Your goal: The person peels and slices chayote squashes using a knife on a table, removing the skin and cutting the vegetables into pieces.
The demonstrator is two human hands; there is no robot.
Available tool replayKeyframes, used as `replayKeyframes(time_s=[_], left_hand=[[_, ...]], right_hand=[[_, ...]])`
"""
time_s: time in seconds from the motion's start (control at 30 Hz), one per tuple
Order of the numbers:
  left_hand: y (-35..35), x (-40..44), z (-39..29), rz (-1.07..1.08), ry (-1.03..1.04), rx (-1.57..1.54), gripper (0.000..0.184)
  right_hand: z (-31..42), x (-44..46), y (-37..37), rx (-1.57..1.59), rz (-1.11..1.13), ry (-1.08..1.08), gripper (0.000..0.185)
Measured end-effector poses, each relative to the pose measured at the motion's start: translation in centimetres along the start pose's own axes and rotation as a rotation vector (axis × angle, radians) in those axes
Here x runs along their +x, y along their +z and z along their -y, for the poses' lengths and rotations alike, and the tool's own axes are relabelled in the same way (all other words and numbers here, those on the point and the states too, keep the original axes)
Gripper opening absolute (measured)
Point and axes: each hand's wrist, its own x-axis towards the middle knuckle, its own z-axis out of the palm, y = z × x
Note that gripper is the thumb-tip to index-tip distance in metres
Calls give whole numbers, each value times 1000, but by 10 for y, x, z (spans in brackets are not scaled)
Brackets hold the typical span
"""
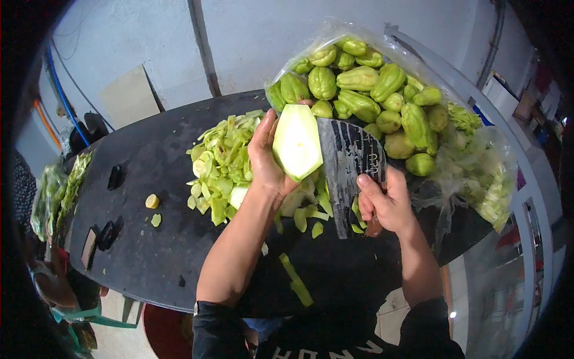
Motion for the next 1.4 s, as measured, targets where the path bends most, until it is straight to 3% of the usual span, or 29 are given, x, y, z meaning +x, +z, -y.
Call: replayKeyframes(time_s=[0.83,1.2,1.4], left_hand=[[20,-1,-5,49,92,361,60],[32,-11,14,-28,137,358,55],[33,-14,32,58,120,289,50]], right_hand=[[10,-1,-6,-60,-22,50,18],[2,-1,1,15,-17,48,26],[0,-1,4,29,-22,7,27]])
